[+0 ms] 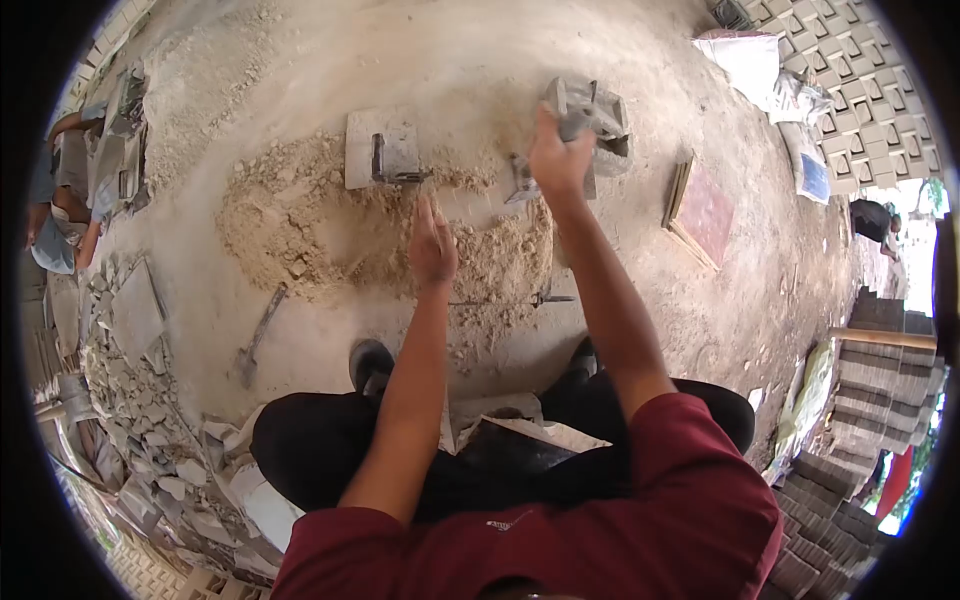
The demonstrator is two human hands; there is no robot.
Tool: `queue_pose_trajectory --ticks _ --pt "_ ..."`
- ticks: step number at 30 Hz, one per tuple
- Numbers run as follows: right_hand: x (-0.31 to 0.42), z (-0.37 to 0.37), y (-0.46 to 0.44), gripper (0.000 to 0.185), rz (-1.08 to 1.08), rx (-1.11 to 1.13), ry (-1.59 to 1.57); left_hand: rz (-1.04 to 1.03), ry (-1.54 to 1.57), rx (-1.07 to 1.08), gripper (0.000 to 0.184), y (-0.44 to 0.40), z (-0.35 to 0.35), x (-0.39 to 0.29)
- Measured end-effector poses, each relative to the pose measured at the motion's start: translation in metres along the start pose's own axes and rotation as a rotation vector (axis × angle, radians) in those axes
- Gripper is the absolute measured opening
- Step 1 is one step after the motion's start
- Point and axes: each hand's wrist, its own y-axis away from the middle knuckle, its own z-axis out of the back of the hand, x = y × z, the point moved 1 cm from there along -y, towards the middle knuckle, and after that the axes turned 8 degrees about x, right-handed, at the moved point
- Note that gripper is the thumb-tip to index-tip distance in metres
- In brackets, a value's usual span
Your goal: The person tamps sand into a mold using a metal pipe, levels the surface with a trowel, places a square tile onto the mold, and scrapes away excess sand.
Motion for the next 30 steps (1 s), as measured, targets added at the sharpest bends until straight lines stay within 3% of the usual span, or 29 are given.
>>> queue_pose_trajectory --ticks 2,4,5,6,8,10,12,13,14,16,18,20,21,22,24,26,28,29,30 --pt "-0.022 0.009 0.005 0.037 0.062 -0.061 0.035 0.000 -0.023 -0.005 0.069 0.006 0.007 -0.002" --pt "-0.038 0.014 -0.001 0.037 0.083 0.038 0.347 0.028 0.028 -0.006 0.070 0.002 0.004 -0.002" --pt "-0.042 0.019 -0.011 0.039 -0.144 0.068 0.099 0.022 0.027 -0.001 0.070 -0.001 0.005 0.001" --pt "-0.030 0.029 -0.009 0.039 -0.151 0.046 0.106 0.000 0.023 -0.001 0.070 0.000 0.004 0.000" --pt "0.001 0.037 -0.003 0.038 0.021 -0.078 0.070 -0.011 0.020 -0.006 0.071 0.001 -0.002 0.000" --pt "-0.011 0.035 0.003 0.037 0.012 -0.156 -0.038 0.039 -0.013 -0.013 0.072 0.003 0.000 -0.003" --pt "-0.025 0.023 0.005 0.040 0.453 -0.038 0.540 0.012 -0.032 -0.013 0.072 -0.001 0.001 -0.008" --pt "-0.022 0.022 0.007 0.037 0.141 0.045 0.400 -0.011 -0.058 -0.017 0.073 -0.002 0.001 -0.007" --pt "-0.018 0.027 0.011 0.037 0.136 0.035 0.398 -0.015 -0.062 -0.007 0.073 -0.001 0.000 -0.004" --pt "0.000 0.033 0.018 0.023 -0.068 -0.077 -0.016 -0.057 -0.047 -0.012 0.072 0.000 0.001 -0.006" --pt "-0.020 0.025 0.031 0.023 -0.026 -0.116 -0.135 -0.093 -0.097 0.002 0.072 -0.001 0.002 -0.002" --pt "-0.029 0.005 0.051 0.024 0.266 -0.136 0.382 -0.127 -0.133 0.028 0.071 0.002 0.000 -0.009" --pt "-0.021 0.005 0.052 0.021 -0.030 -0.029 0.485 -0.125 -0.097 0.067 0.070 0.003 0.002 -0.010" --pt "-0.021 0.007 0.059 0.021 -0.044 -0.031 0.480 -0.130 -0.064 0.115 0.069 0.007 0.005 -0.011" --pt "-0.016 0.014 0.055 0.026 0.123 -0.077 0.309 -0.142 -0.054 0.110 0.067 0.006 0.000 -0.007" --pt "-0.012 0.006 0.068 0.033 0.091 -0.069 0.235 -0.137 -0.062 0.100 0.066 0.007 0.004 0.000" --pt "-0.007 -0.012 0.081 0.036 0.514 -0.101 0.652 -0.168 -0.095 0.124 0.064 0.010 0.006 -0.010" --pt "-0.008 -0.006 0.076 0.034 -0.008 0.053 0.451 -0.175 -0.089 0.122 0.064 0.011 0.007 -0.014" --pt "-0.001 -0.001 0.073 0.034 -0.003 0.034 0.454 -0.189 -0.098 0.123 0.064 0.010 0.007 -0.011"
